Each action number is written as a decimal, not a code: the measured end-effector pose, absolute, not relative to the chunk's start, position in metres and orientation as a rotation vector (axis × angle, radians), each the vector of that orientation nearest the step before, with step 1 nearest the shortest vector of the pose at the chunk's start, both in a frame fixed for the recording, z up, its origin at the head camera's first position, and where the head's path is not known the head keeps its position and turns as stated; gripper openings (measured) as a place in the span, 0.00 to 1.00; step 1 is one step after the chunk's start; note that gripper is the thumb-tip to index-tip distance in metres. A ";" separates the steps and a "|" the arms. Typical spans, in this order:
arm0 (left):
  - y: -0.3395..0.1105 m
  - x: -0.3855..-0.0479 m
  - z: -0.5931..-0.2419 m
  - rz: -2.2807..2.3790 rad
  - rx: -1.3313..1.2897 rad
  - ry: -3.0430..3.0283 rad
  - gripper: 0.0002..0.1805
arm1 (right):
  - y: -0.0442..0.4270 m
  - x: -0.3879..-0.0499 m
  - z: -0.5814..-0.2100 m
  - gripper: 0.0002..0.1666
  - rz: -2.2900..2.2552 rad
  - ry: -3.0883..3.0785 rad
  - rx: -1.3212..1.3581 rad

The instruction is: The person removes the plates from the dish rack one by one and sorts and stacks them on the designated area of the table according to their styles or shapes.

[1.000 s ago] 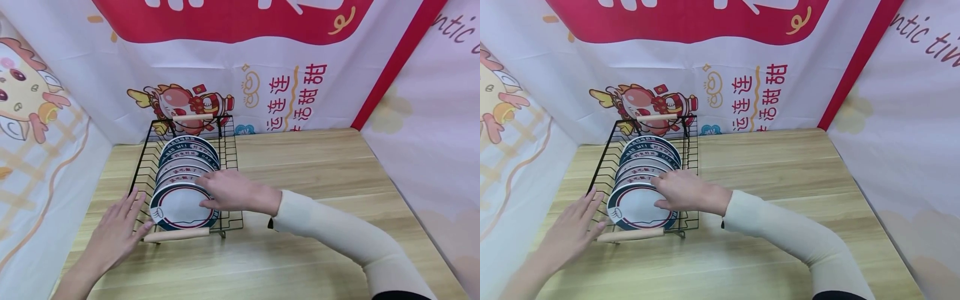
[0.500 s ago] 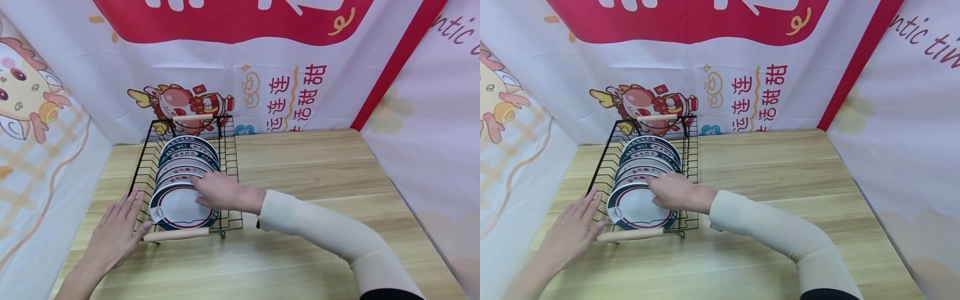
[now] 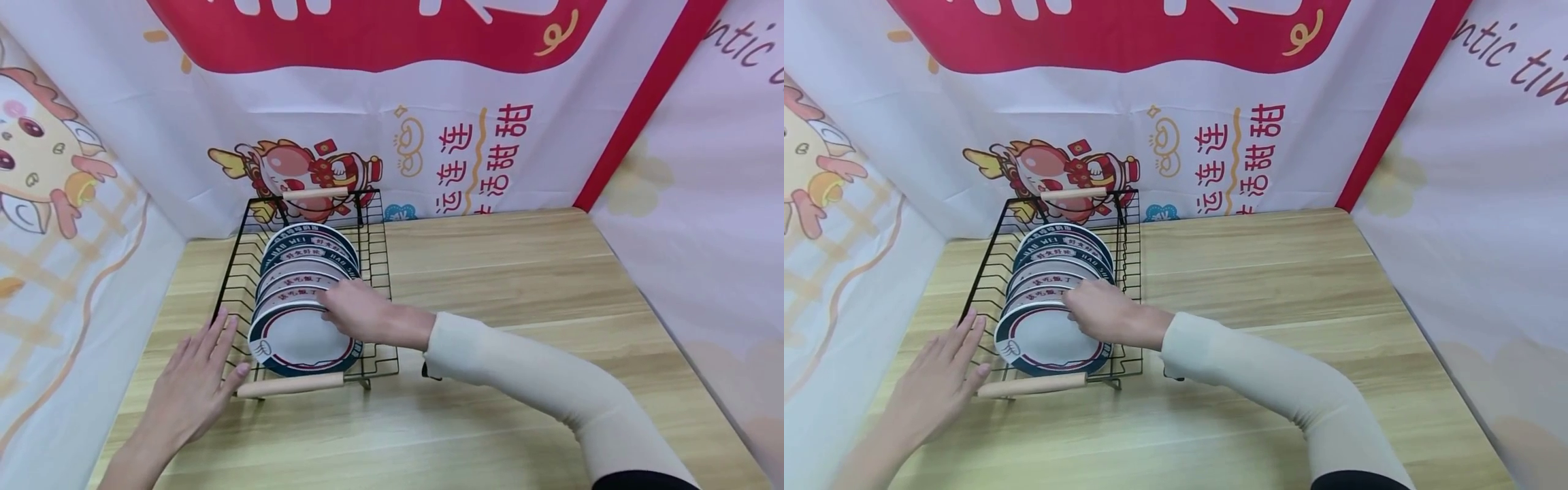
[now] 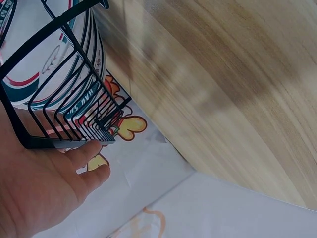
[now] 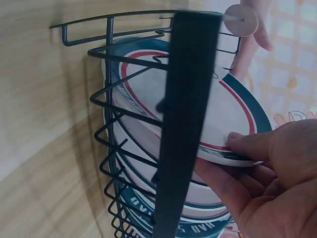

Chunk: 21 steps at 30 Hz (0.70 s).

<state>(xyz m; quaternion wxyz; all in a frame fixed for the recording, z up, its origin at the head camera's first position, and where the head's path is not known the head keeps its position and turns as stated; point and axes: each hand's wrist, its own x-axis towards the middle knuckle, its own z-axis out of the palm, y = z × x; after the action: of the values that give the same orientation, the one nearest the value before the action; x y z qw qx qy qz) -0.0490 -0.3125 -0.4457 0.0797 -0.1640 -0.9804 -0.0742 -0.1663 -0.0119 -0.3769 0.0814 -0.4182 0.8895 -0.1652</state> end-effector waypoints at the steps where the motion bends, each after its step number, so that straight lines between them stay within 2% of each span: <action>1: -0.313 -0.049 -0.445 -0.221 -0.491 -2.930 0.42 | -0.010 -0.166 -0.376 0.10 -0.509 2.663 -1.250; 10: -0.312 -0.048 -0.445 -0.215 -0.490 -2.930 0.43 | 0.010 -0.166 -0.356 0.09 -0.660 2.712 -1.245; 21: -0.311 -0.049 -0.446 -0.217 -0.476 -2.947 0.44 | 0.048 -0.172 -0.311 0.06 -0.972 2.767 -1.221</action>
<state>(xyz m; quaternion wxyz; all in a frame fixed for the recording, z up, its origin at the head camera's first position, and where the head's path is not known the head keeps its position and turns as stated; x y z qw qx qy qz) -0.0487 -0.3113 -0.4457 0.0742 -0.1585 -0.9819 -0.0722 -0.1721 0.0481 -0.3106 -0.0175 -0.3842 0.8709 -0.3059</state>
